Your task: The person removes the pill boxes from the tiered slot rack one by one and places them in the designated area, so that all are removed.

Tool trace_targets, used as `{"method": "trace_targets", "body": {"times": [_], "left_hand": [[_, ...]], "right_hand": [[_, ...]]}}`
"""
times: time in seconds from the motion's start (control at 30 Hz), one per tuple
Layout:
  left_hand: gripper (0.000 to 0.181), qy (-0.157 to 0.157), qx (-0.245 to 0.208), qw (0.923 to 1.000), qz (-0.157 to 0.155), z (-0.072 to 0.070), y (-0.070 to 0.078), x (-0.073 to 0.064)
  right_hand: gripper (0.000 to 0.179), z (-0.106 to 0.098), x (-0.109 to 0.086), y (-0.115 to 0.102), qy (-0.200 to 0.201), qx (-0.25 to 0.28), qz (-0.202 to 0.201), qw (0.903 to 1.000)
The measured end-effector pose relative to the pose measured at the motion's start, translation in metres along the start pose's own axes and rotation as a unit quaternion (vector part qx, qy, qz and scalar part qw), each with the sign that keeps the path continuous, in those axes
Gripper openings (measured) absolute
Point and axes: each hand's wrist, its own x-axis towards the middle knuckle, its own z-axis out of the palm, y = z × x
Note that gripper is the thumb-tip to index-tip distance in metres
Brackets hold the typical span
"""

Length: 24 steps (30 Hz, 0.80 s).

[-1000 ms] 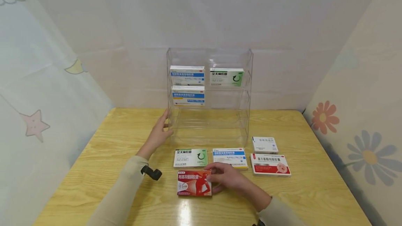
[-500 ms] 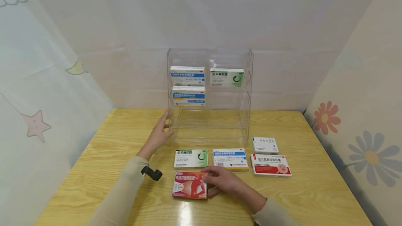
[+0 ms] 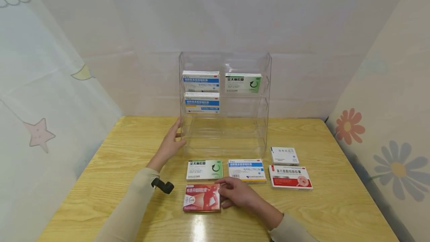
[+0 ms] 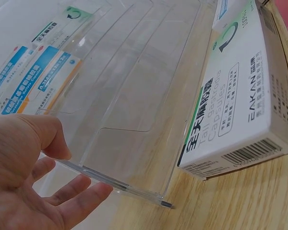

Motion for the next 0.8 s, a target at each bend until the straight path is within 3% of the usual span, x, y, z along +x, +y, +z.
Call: {"method": "trace_targets", "body": {"times": [0.4, 0.6, 0.8], "left_hand": [[0.097, -0.003, -0.001, 1.0, 0.003, 0.0, 0.002, -0.002], [0.098, -0.002, -0.001, 1.0, 0.003, 0.0, 0.002, -0.001], [0.096, -0.003, 0.0, 1.0, 0.0, 0.0, 0.003, -0.002]], "right_hand": [[0.033, 0.002, -0.008, -0.011, 0.06, -0.115, -0.017, 0.9914], [0.029, -0.012, -0.011, -0.028, 0.081, -0.18, -0.045, 0.9793], [0.032, -0.03, -0.014, -0.054, 0.086, -0.2, -0.072, 0.9733]]}}
